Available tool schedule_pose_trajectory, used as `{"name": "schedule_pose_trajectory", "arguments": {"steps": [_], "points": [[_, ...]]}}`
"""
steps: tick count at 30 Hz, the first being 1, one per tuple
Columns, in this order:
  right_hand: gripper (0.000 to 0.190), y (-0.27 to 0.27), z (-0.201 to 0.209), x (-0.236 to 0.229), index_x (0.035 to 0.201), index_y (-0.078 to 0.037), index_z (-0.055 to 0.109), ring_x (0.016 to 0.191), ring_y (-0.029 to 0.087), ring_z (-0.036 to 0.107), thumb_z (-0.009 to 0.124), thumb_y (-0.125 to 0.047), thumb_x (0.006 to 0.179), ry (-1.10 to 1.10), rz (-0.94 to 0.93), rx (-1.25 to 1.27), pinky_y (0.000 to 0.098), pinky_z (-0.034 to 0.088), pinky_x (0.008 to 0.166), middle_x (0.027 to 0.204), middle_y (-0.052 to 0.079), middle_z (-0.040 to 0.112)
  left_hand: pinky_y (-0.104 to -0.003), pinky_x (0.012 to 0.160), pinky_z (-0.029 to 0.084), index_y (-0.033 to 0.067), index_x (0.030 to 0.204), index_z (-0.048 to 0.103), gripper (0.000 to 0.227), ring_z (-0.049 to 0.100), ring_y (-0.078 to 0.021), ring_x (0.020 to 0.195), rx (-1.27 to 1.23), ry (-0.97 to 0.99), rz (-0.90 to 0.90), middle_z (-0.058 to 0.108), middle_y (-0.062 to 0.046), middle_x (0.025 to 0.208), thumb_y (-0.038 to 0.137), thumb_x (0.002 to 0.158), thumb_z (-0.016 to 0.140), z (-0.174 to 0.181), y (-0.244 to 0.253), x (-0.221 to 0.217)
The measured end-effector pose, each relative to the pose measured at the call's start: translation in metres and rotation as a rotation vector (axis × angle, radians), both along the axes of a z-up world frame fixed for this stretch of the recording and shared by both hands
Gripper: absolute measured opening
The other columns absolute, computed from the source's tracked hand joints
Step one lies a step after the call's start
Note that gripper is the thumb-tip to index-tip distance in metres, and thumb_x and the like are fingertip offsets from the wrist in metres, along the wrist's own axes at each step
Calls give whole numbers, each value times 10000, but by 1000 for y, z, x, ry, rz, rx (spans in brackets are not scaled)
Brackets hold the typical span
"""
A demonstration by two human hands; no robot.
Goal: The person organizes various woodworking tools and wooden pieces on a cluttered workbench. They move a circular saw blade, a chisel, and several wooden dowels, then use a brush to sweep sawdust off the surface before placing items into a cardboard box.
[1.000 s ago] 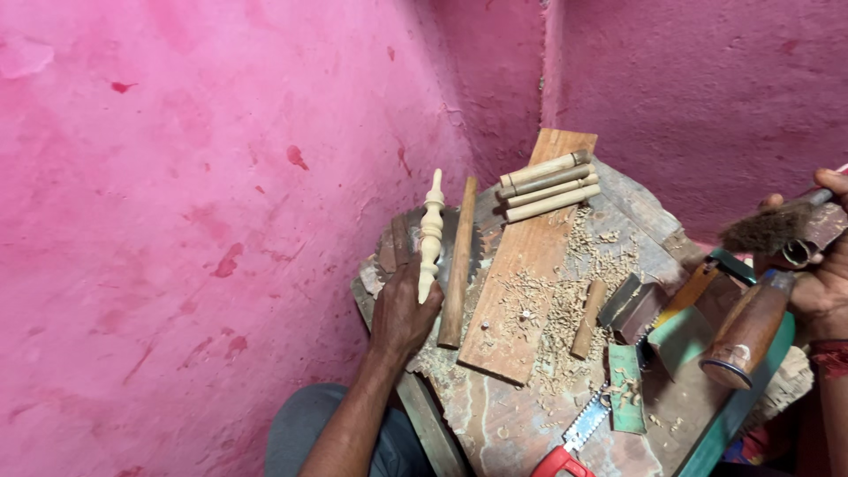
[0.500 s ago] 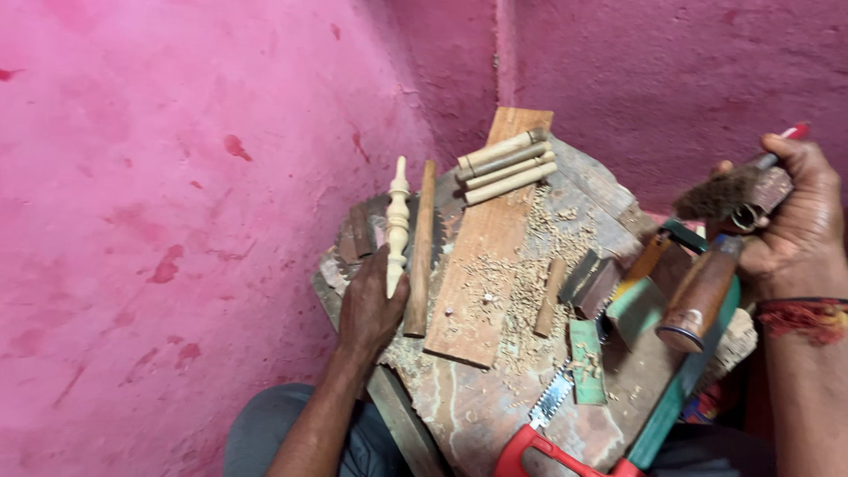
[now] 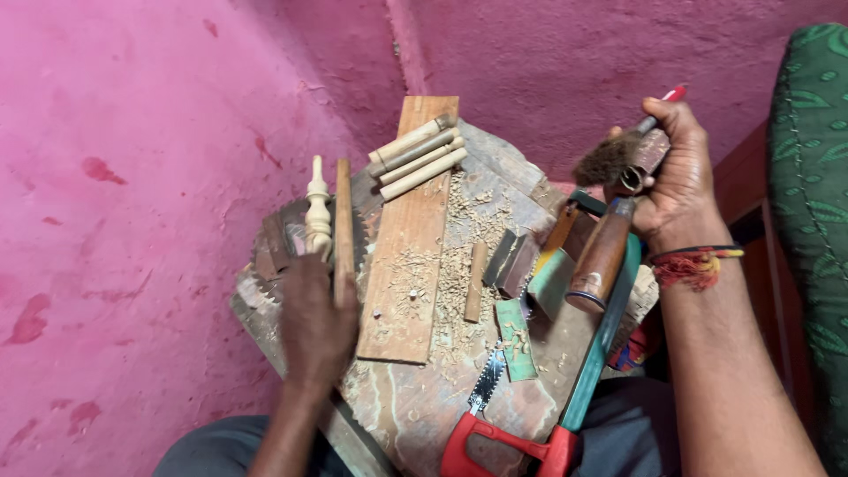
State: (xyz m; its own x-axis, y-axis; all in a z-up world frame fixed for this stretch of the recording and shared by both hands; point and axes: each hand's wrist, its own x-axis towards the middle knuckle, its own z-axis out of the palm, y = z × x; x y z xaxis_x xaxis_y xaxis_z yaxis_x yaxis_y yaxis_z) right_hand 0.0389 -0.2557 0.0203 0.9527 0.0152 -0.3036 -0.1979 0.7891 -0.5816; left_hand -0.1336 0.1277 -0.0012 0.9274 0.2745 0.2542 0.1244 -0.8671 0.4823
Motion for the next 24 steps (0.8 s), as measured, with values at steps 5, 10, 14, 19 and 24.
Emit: {"name": "schedule_pose_trajectory", "arguments": {"steps": [5,10,14,19,24], "points": [[372,4,6,-3,1038,-77,572,668,171,692,815,-303,868,13,-24,-53,300,648,632,857,91,698,-481,925,498,0,1095,729,322,606,-345,1065,-105,-94,-441,649,-188,1127,180,828,711,-17,-100,26],[352,-1,10,-5,1016,-115,564,672,179,698,808,-297,838,24,-79,-95,320,659,619,837,93,678,-508,829,438,-25,1078,723,392,554,-340,993,119,10,-525,617,-210,1029,341,952,659,-17,-152,56],[354,-4,8,-2,1027,-125,553,700,173,700,829,-276,864,0,-132,-125,301,645,640,872,95,685,-491,852,432,-32,971,735,467,549,-313,982,102,122,-473,605,-198,1019,412,1036,605,-17,-155,69],[339,-1,6,1,1007,-128,565,673,160,680,834,-286,874,-13,-72,-97,273,612,587,862,95,705,-476,867,437,8,743,721,350,540,-290,991,-43,186,-406,610,-170,1010,326,888,716,-16,-147,73],[327,7,9,0,1002,-119,579,694,179,705,822,-284,860,16,-69,-86,315,646,631,850,87,698,-403,893,487,47,723,719,182,601,-208,927,-296,209,-308,674,-101,987,179,825,792,-8,-138,81]]}}
